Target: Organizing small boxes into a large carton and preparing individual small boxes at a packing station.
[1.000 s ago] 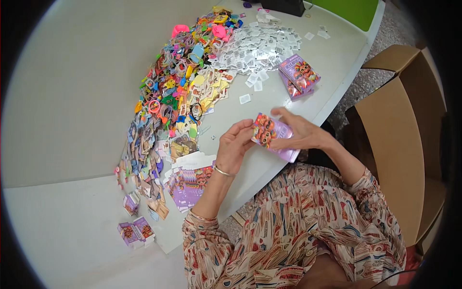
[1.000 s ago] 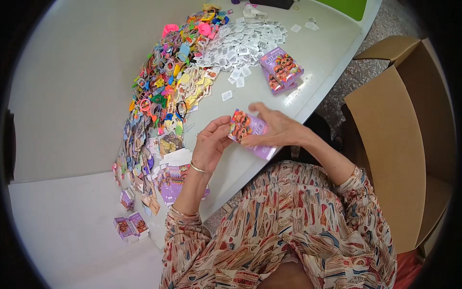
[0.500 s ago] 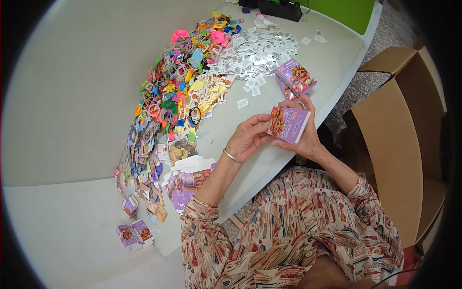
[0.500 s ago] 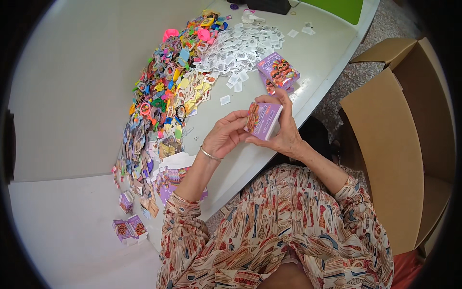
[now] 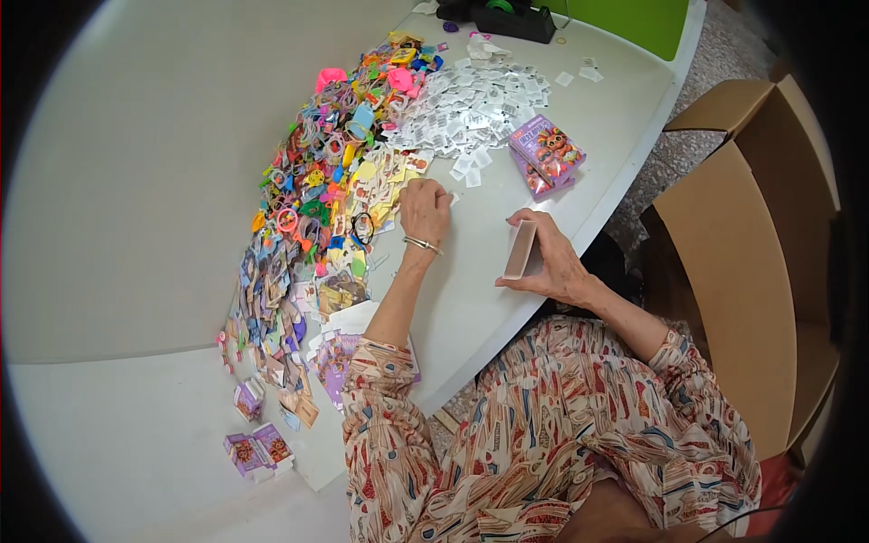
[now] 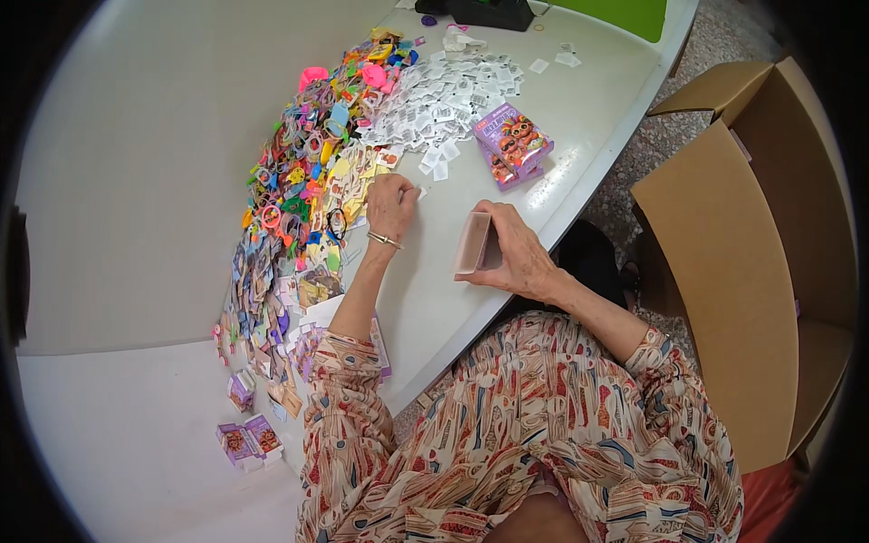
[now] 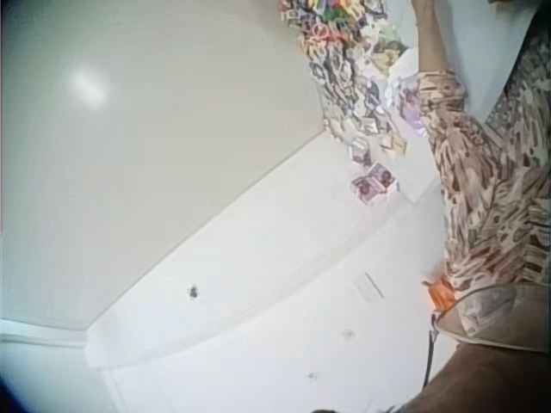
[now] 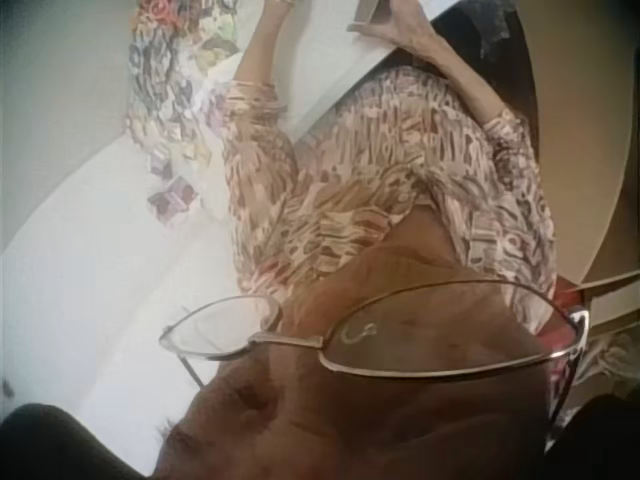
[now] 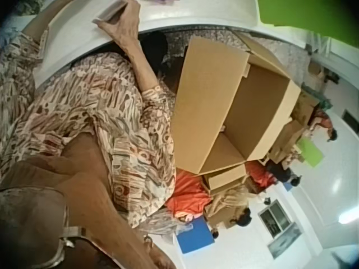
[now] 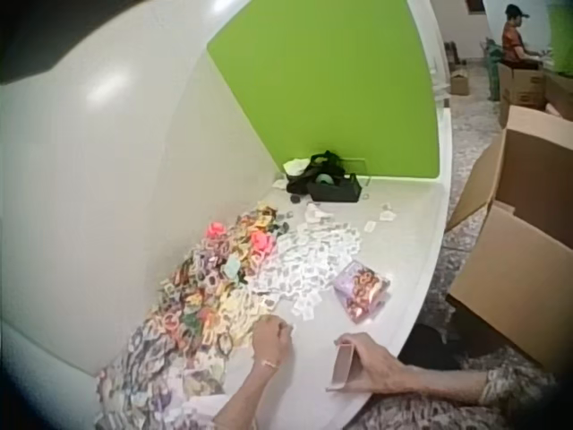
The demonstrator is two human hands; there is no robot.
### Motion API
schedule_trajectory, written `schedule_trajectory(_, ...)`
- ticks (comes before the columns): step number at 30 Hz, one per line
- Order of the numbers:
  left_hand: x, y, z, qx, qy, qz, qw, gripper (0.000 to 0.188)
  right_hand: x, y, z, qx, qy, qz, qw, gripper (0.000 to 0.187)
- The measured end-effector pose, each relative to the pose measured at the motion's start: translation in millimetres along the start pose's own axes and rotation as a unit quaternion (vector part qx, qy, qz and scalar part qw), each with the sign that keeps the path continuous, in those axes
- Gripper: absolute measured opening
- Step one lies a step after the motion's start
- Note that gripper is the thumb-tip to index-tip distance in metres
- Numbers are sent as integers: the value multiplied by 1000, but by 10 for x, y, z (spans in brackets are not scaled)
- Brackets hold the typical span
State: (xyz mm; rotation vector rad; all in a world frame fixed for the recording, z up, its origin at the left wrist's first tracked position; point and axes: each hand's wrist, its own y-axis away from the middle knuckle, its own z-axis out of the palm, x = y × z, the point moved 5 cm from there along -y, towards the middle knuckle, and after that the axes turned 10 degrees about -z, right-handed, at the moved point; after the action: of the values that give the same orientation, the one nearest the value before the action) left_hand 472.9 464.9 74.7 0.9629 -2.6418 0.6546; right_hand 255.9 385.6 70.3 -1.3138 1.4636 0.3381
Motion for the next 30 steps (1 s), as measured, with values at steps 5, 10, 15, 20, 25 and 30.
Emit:
schedule_trajectory(5, 64, -57, 81, -13, 56, -31, 998, 12, -23, -4, 0, 10, 3, -17, 1000, 91)
schedule_trajectory(10, 162, -137, 68, -48, 134, -77, 987, 11, 17, 17, -22, 25, 12, -8, 1000, 84)
schedule_trajectory(15, 256, -121, 160, -67, 91, -67, 991, 21, -67, -19, 9, 25, 47, -50, 997, 85)
schedule_trajectory(20, 426, -179, 250, -46, -20, -74, 996, 19, -33, 2, -10, 32, 52, -54, 997, 86)
schedule_trajectory(25, 340, -167, 298, -16, 3, -69, 998, 15, -52, 10, 19, 27, 45, -42, 998, 86)
schedule_trajectory(30, 173, -80, -14, 23, 160, -32, 986, 12, -76, -15, 52, 29, 48, -47, 997, 86)
